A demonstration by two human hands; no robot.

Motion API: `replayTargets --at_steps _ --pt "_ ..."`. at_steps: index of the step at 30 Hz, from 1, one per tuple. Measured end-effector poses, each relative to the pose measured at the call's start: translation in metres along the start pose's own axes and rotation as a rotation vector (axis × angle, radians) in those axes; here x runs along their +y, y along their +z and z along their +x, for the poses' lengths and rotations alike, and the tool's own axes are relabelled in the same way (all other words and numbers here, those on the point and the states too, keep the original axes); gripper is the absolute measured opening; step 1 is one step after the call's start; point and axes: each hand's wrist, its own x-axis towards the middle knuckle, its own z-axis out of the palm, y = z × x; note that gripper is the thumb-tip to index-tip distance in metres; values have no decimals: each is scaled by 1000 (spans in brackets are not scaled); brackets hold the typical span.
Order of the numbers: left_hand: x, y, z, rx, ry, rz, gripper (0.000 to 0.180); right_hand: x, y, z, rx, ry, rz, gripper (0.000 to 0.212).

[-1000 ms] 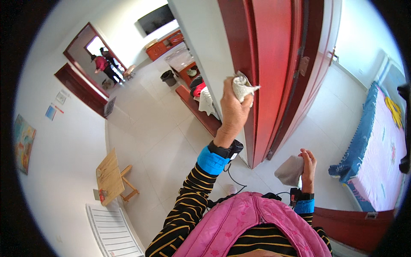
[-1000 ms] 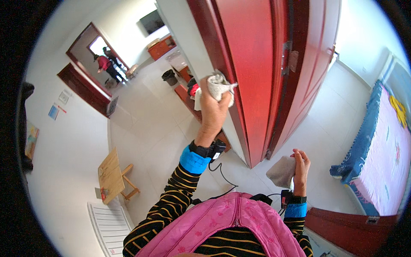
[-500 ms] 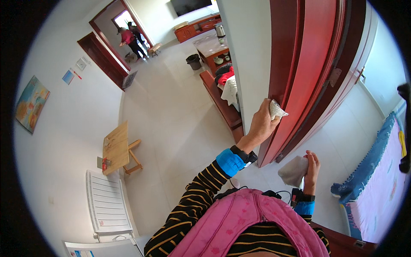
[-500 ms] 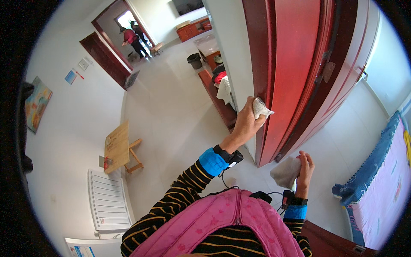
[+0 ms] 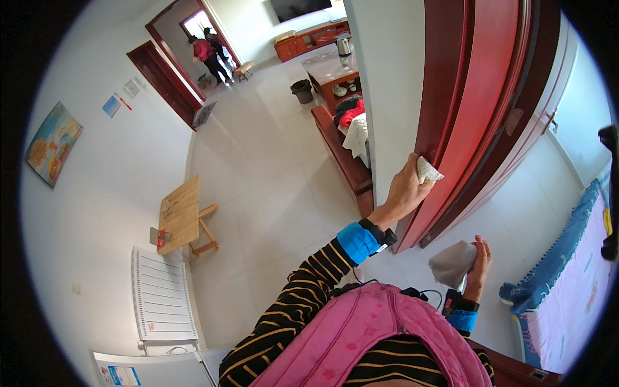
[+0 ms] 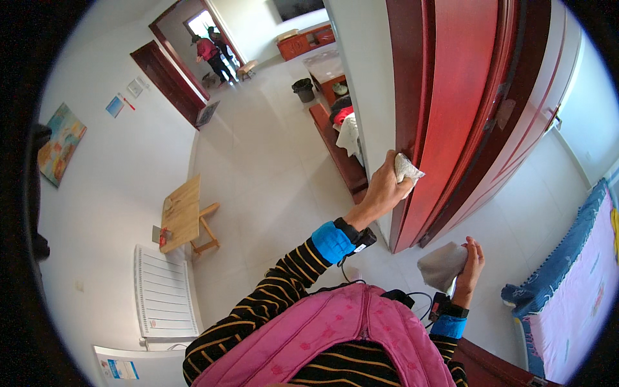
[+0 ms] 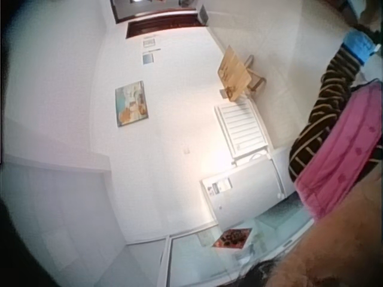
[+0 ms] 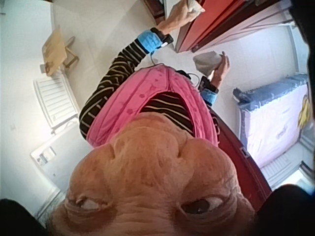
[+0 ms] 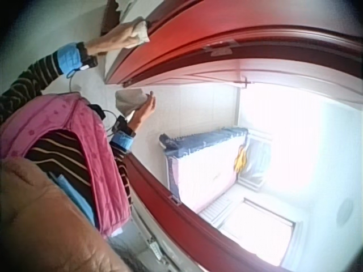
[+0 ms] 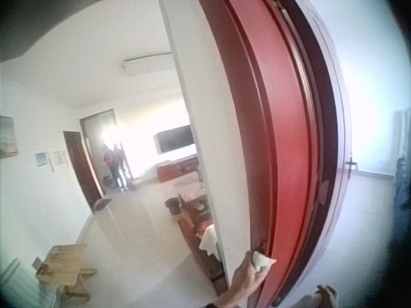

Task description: The person wipes the surface of a red wooden door using two cloths, alternating hands and covering different sections of the door. The person folds one cloth and continues wiping the door frame and surface.

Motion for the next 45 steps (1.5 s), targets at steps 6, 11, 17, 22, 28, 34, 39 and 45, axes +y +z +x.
replayTargets --at_steps 6,11,17,22,28,34,39,45 --pt "-1 -1 4 26 45 7 34 0 -9 -6 21 -61 9 24" --pt "4 -3 5 -46 -83 -40 33 8 -15 0 101 22 77 24" --pt "-4 -6 3 -80 -94 -49 36 7 -17 -6 64 -79 43 28" --pt "-18 -2 3 -83 -24 -66 39 -1 -14 -14 133 -17 30 30" --pt "-17 -4 7 -117 -145 -215 32 -3 -14 -18 142 -20 74 28" --pt "-12 -9 0 -181 -202 -202 29 0 -23 -21 172 -21 83 26" --pt "-7 -28 11 -41 -173 -293 22 6 -31 -22 203 -12 115 26" --pt "35 -72 51 194 128 -434 32 1 -32 -27 276 -8 68 24"
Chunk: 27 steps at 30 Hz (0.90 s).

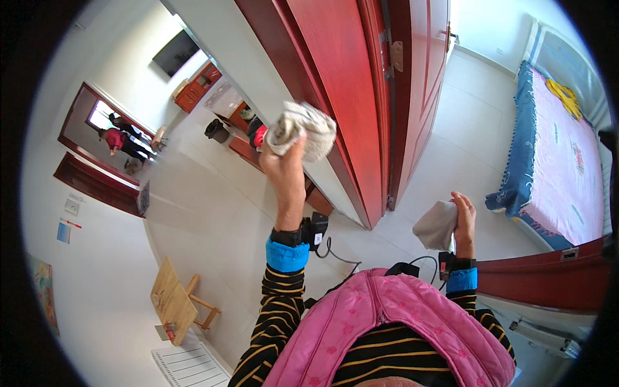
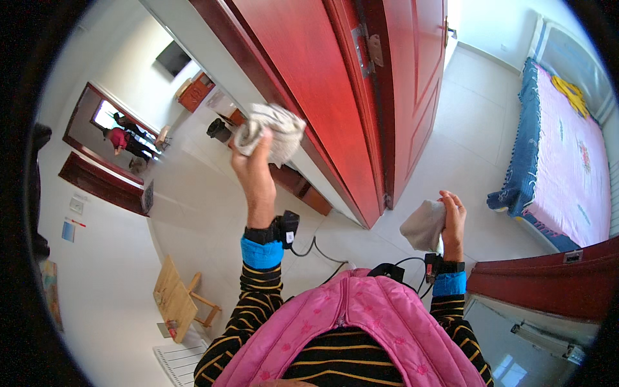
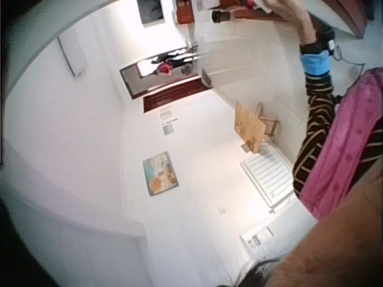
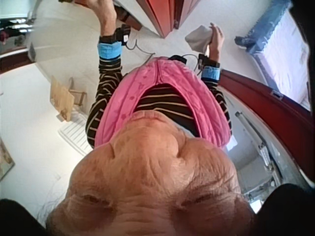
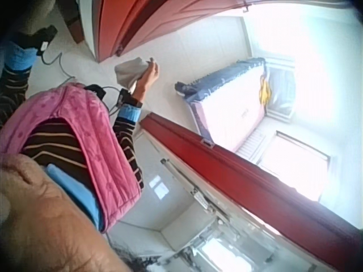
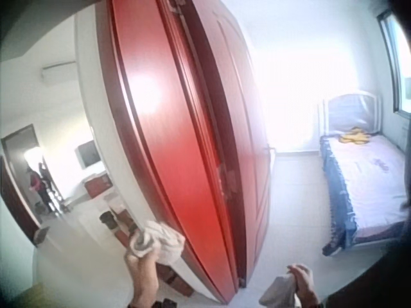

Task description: The person wipes the surface of a red wooden door using two cloths, alternating hands and covering different sections of the door. The person folds one cloth and continues wiping the door frame and surface.

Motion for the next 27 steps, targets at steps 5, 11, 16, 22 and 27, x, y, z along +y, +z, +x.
replayTargets --at_steps 5,11,16,22,27 --pt "42 4 38 96 156 -70 31 -8 4 -4 20 -31 12 23" --pt "60 22 61 172 407 -24 31 -9 -4 -10 62 -51 1 23" --pt "43 40 72 119 468 183 27 -7 -6 -9 79 -69 21 24" --pt "28 41 64 81 382 286 33 -8 -6 -9 88 -61 -19 23" --pt "25 39 61 83 392 316 36 -14 0 -14 60 -49 -7 23"
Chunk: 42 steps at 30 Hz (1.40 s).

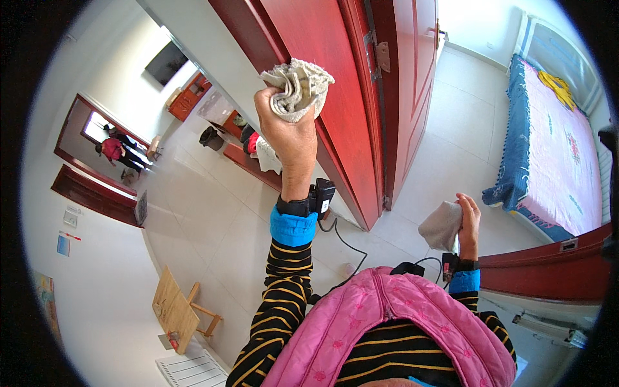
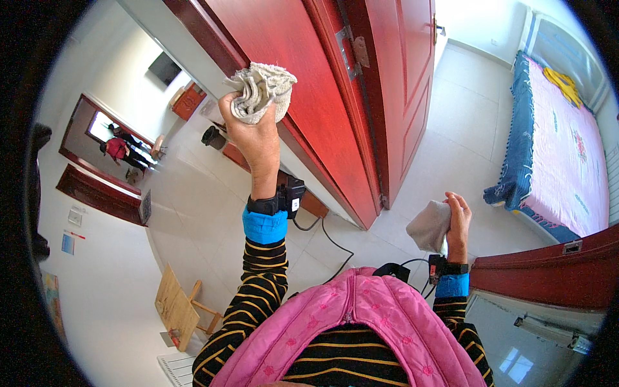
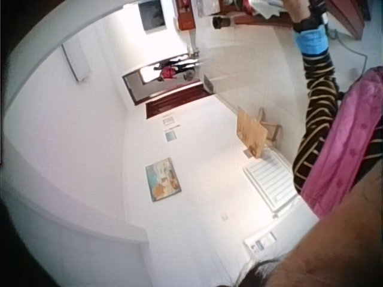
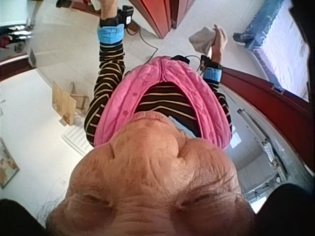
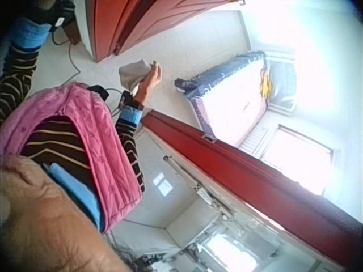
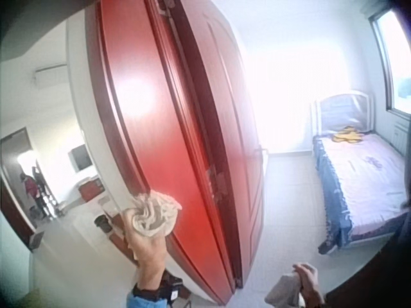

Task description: The person wipes the surface of a red wooden door using two cloths, alternating hands and covering different sections of the door. The person folds one cloth and continues wiping the door frame and surface.

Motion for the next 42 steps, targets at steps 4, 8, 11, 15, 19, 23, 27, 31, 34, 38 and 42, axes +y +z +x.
replayTargets --at_steps 4,8,11,15,19,23,27,31,34,38,42 --pt "-7 -2 -10 -15 8 45 36 0 0 0 23 -4 -15 24" --pt "-18 4 -26 -14 -14 82 38 1 -1 2 40 -11 -14 24" --pt "-28 7 -34 17 -24 60 40 2 -3 1 75 -18 -49 25" --pt "-38 4 -50 -12 -50 76 40 -2 -4 -3 97 -7 -53 26" --pt "-48 7 -64 -4 -106 -13 39 -5 -4 -6 71 -21 -67 26" --pt "-55 5 -75 -5 -165 20 39 -5 -4 -7 67 -4 -47 25" --pt "-58 2 -89 -47 -187 99 40 -6 -1 -7 62 9 -35 25" --pt "-65 1 -101 -91 -208 154 38 -7 3 -6 63 9 -28 24" --pt "-70 1 -108 -110 -201 210 37 -7 4 -6 88 0 -26 23" --pt "-76 -1 -108 -131 -212 208 36 -11 7 -8 97 2 -28 22" --pt "-81 -1 -113 -177 -221 294 35 -17 8 -13 102 3 -34 23"
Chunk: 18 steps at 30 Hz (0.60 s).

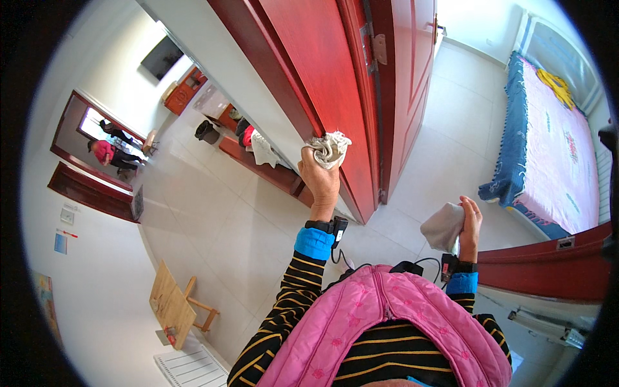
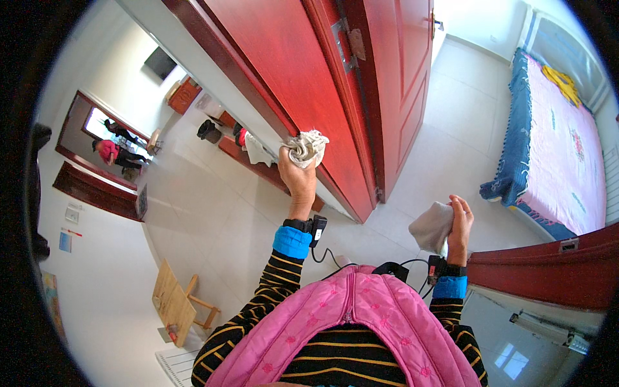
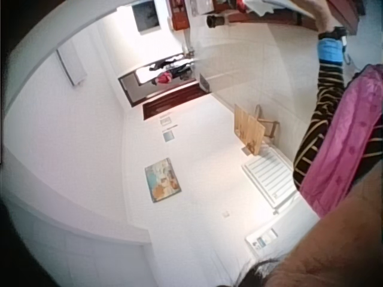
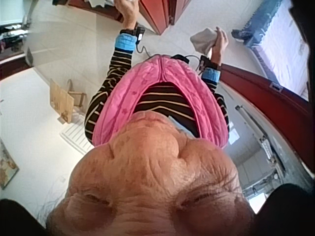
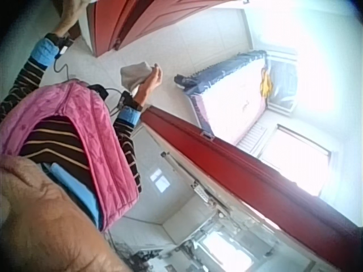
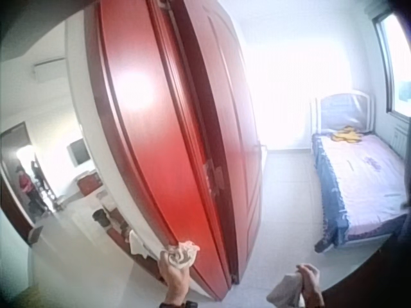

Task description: The person wipes the surface of a red wooden door using two cloths, alternating hands and covering different sections of the door. The person folds one cloth and continues wiping the door frame and surface.

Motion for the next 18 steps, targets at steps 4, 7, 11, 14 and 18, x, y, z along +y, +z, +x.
replayTargets --at_steps 4,7,11,14,18 --pt "-10 0 -3 -64 -2 30 36 -6 2 -2 -9 -6 -2 24" --pt "-16 4 -5 -87 -34 80 37 -6 4 -1 12 -2 -16 24" --pt "-22 8 -7 -100 -9 109 37 -8 5 -3 24 -25 -30 25" --pt "-28 9 -9 -155 -11 154 38 -14 9 -7 13 -20 0 25" --pt "-41 12 -19 -282 -61 204 37 -22 13 -12 19 -9 32 25"
